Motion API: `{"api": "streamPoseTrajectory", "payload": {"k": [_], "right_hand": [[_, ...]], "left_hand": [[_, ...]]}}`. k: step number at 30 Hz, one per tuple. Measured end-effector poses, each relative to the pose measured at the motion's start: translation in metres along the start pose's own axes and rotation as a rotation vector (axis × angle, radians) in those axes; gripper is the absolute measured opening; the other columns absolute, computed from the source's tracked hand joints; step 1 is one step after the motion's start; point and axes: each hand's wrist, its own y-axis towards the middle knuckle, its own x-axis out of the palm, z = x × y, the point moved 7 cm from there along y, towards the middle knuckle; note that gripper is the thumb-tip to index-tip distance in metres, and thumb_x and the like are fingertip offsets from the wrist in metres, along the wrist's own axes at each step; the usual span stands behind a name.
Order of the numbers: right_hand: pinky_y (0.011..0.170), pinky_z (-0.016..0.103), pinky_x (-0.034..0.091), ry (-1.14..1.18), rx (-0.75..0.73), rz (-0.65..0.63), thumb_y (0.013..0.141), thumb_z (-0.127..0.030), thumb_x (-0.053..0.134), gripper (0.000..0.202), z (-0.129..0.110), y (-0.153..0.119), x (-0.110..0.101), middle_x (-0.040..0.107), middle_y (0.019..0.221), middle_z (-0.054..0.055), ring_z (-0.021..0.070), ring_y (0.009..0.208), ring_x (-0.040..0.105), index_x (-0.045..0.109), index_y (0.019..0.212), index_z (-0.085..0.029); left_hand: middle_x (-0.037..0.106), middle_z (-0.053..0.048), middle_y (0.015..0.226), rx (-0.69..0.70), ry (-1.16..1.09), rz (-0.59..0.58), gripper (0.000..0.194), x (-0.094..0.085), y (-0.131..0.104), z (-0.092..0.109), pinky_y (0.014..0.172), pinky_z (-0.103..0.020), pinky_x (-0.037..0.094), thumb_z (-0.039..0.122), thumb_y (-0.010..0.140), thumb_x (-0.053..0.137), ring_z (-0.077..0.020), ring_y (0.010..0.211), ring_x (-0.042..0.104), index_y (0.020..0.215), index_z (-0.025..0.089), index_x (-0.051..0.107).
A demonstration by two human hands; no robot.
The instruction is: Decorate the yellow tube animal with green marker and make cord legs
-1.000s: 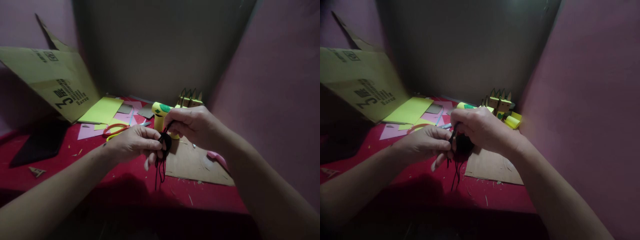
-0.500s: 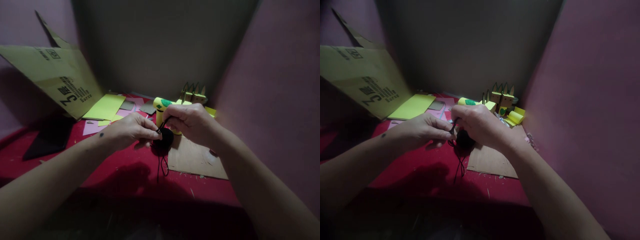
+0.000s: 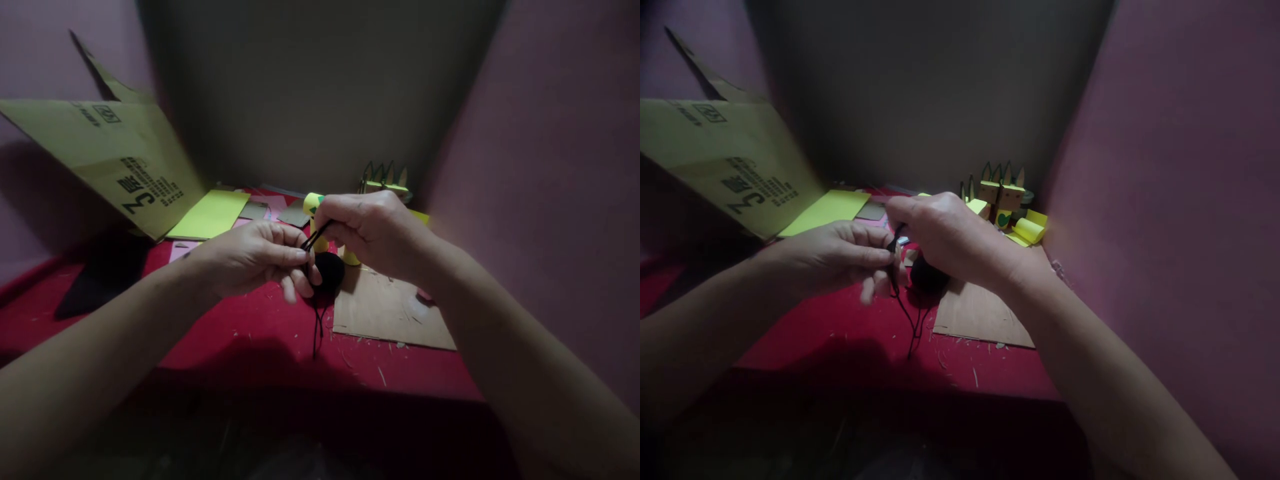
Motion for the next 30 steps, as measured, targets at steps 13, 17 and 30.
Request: {"api": "streamPoseTrajectory", "payload": {"k": [13, 17, 30], "right_hand": [[0.055, 0.02, 0.032, 0.069, 0.029, 0.024, 0.084, -0.002, 0.047, 0.022, 0.001, 0.0, -0.002, 0.052, 0.061, -0.006, 0.006, 0.056, 0.043, 0.061, 0.075, -0.017], [0.057, 0.02, 0.036, 0.122, 0.092, 0.05, 0.085, -0.004, 0.05, 0.02, 0.012, -0.005, 0.001, 0.054, 0.062, -0.006, 0.0063, 0.057, 0.048, 0.061, 0.075, -0.018], [0.042, 0.015, 0.041, 0.508, 0.534, 0.388, 0.089, -0.007, 0.057, 0.012, 0.048, -0.043, -0.005, 0.064, 0.082, 0.0, 0.0039, 0.05, 0.056, 0.058, 0.093, -0.018]], "left_hand": [[0.077, -0.008, 0.07, 0.003, 0.056, 0.036, 0.013, 0.0, -0.015, 0.002, 0.054, -0.02, 0.06, 0.02, 0.083, 0.077, -0.0169, 0.058, 0.074, 0.092, 0.012, 0.079], [0.072, -0.006, 0.056, 0.013, 0.149, 0.073, 0.011, -0.003, -0.018, 0.005, 0.047, -0.016, 0.055, 0.022, 0.083, 0.076, -0.0137, 0.049, 0.068, 0.08, 0.013, 0.079], [0.062, -0.001, 0.043, -0.071, 0.512, 0.124, 0.025, -0.006, -0.005, 0.004, 0.034, -0.018, 0.045, 0.023, 0.084, 0.068, -0.0136, 0.032, 0.058, 0.06, 0.017, 0.068]]}}
